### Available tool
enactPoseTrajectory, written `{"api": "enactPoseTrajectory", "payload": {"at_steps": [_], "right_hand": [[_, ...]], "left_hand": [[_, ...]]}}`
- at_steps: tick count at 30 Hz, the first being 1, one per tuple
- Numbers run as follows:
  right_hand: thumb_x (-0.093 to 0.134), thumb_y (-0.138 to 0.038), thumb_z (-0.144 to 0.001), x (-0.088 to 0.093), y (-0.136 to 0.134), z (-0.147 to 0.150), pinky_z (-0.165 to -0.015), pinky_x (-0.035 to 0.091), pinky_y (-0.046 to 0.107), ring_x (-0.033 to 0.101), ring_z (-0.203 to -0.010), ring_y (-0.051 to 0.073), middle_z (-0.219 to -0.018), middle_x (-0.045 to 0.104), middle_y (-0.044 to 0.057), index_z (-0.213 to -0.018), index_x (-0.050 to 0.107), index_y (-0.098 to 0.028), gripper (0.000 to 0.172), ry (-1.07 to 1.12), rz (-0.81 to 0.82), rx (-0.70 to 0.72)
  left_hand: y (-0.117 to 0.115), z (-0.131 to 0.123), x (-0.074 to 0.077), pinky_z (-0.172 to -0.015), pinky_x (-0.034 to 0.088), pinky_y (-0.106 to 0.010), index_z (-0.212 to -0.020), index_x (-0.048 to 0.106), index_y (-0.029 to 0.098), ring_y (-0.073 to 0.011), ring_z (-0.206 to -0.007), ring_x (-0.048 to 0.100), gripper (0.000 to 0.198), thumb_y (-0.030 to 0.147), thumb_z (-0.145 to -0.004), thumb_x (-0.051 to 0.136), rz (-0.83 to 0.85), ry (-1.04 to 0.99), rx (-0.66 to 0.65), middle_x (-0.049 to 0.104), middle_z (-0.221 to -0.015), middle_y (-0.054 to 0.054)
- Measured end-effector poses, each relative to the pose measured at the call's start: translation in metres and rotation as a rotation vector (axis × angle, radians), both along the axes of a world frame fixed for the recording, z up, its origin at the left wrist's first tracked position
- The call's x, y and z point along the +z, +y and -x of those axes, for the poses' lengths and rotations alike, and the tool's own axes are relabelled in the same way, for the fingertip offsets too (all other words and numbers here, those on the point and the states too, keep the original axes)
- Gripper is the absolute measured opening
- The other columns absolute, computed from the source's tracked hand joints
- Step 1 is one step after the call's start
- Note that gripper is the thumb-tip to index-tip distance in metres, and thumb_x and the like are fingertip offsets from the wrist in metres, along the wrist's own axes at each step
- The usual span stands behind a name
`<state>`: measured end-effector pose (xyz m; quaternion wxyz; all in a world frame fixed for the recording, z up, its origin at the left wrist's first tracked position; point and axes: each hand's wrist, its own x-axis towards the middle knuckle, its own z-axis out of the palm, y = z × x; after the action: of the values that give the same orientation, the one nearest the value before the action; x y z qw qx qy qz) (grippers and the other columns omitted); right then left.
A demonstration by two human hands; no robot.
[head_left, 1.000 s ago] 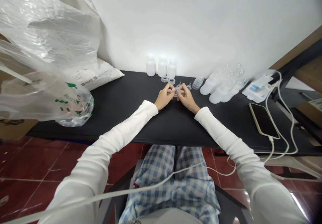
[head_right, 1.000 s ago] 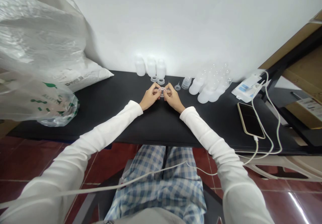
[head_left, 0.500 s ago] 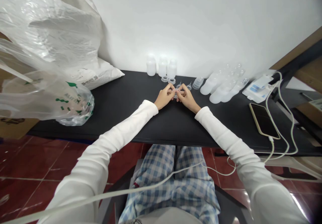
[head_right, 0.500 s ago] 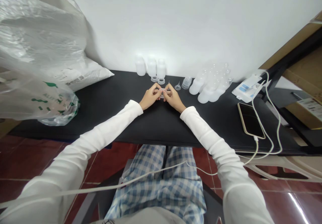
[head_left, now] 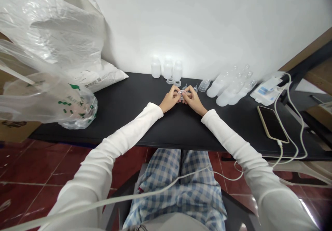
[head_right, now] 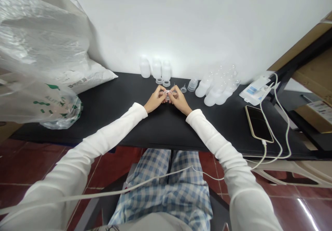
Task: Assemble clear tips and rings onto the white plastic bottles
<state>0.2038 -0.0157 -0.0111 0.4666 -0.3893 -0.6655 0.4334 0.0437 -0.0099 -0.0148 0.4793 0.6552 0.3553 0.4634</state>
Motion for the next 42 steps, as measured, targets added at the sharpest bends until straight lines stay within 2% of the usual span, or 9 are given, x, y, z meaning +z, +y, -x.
{"api": "enactPoseTrajectory", "payload": {"at_steps": [7, 14, 19, 24, 27, 32, 35, 38, 42], "right_hand": [[0.062, -0.073, -0.084, -0.002, -0.002, -0.002, -0.053, 0.047, 0.03, 0.058, -0.056, 0.014, -0.064, 0.06, -0.004, -0.085, 0.041, -0.027, 0.051, -0.072, -0.068, -0.061], [0.065, -0.072, -0.082, 0.001, 0.0, -0.001, -0.054, 0.048, 0.03, 0.059, -0.059, 0.014, -0.067, 0.06, -0.004, -0.089, 0.041, -0.027, 0.052, -0.015, 0.001, 0.034], [0.064, -0.07, -0.083, -0.001, 0.0, -0.004, -0.057, 0.049, 0.032, 0.06, -0.061, 0.016, -0.067, 0.058, -0.004, -0.087, 0.041, -0.026, 0.05, -0.047, -0.067, -0.048], [0.063, -0.066, -0.087, -0.003, 0.0, -0.006, -0.06, 0.048, 0.031, 0.06, -0.065, 0.016, -0.071, 0.059, -0.003, -0.091, 0.043, -0.026, 0.044, -0.082, -0.076, -0.026], [0.068, -0.062, -0.085, -0.002, 0.0, -0.004, -0.059, 0.047, 0.031, 0.057, -0.066, 0.016, -0.075, 0.058, -0.004, -0.095, 0.042, -0.027, 0.044, -0.056, -0.063, 0.009], [0.072, -0.057, -0.084, -0.002, -0.001, -0.004, -0.055, 0.042, 0.028, 0.051, -0.06, 0.013, -0.068, 0.051, -0.006, -0.094, 0.041, -0.027, 0.044, -0.055, -0.093, -0.047], [0.076, -0.06, -0.078, -0.002, 0.002, -0.006, -0.05, 0.039, 0.024, 0.049, -0.054, 0.011, -0.069, 0.05, -0.009, -0.105, 0.039, -0.028, 0.056, 0.045, -0.017, -0.003], [0.073, -0.066, -0.077, -0.001, 0.005, -0.01, -0.046, 0.039, 0.023, 0.049, -0.05, 0.01, -0.073, 0.057, -0.009, -0.116, 0.036, -0.029, 0.065, 0.193, 0.116, -0.001], [0.072, -0.068, -0.077, 0.0, 0.006, -0.013, -0.045, 0.039, 0.023, 0.049, -0.049, 0.008, -0.068, 0.061, -0.006, -0.112, 0.052, -0.022, 0.061, 0.163, 0.198, 0.04]], "left_hand": [[-0.002, 0.001, 0.0, -0.063, 0.046, -0.025, -0.091, 0.045, 0.023, -0.0098, -0.058, 0.062, 0.021, 0.035, -0.092, 0.062, -0.068, 0.087, 0.028, 0.06, -0.063, 0.008], [0.002, 0.0, -0.002, -0.066, 0.048, -0.026, -0.094, 0.043, 0.022, -0.0107, -0.06, 0.062, 0.02, 0.03, -0.093, 0.061, 0.018, -0.017, 0.017, 0.061, -0.065, 0.006], [0.005, -0.001, -0.007, -0.07, 0.049, -0.025, -0.098, 0.042, 0.021, -0.0101, -0.066, 0.065, 0.029, 0.026, -0.088, 0.068, 0.046, -0.03, -0.089, 0.064, -0.071, 0.005], [0.009, -0.001, -0.012, -0.068, 0.047, -0.024, -0.098, 0.042, 0.021, -0.009, -0.062, 0.061, 0.03, 0.022, -0.086, 0.069, 0.046, -0.043, -0.045, 0.062, -0.069, 0.007], [0.01, 0.0, -0.012, -0.066, 0.047, -0.024, -0.098, 0.042, 0.022, -0.009, -0.062, 0.061, 0.031, 0.026, -0.086, 0.07, 0.042, -0.071, -0.031, 0.062, -0.07, 0.007], [0.011, 0.0, -0.015, -0.067, 0.048, -0.024, -0.101, 0.045, 0.022, -0.0088, -0.061, 0.061, 0.036, 0.04, -0.086, 0.072, 0.019, -0.088, -0.077, 0.064, -0.072, 0.006], [0.016, 0.001, -0.018, -0.067, 0.049, -0.025, -0.103, 0.045, 0.022, -0.0089, -0.062, 0.061, 0.04, 0.042, -0.084, 0.074, 0.018, -0.15, -0.083, 0.064, -0.072, 0.006], [0.02, 0.004, -0.016, -0.072, 0.052, -0.026, -0.103, 0.046, 0.022, -0.0097, -0.069, 0.064, 0.041, 0.036, -0.08, 0.077, 0.038, -0.202, -0.05, 0.065, -0.078, 0.004], [0.02, 0.006, -0.01, -0.076, 0.055, -0.026, -0.1, 0.053, 0.02, -0.0103, -0.079, 0.066, 0.031, 0.025, -0.078, 0.074, 0.011, -0.189, -0.037, 0.067, -0.098, -0.002]]}}
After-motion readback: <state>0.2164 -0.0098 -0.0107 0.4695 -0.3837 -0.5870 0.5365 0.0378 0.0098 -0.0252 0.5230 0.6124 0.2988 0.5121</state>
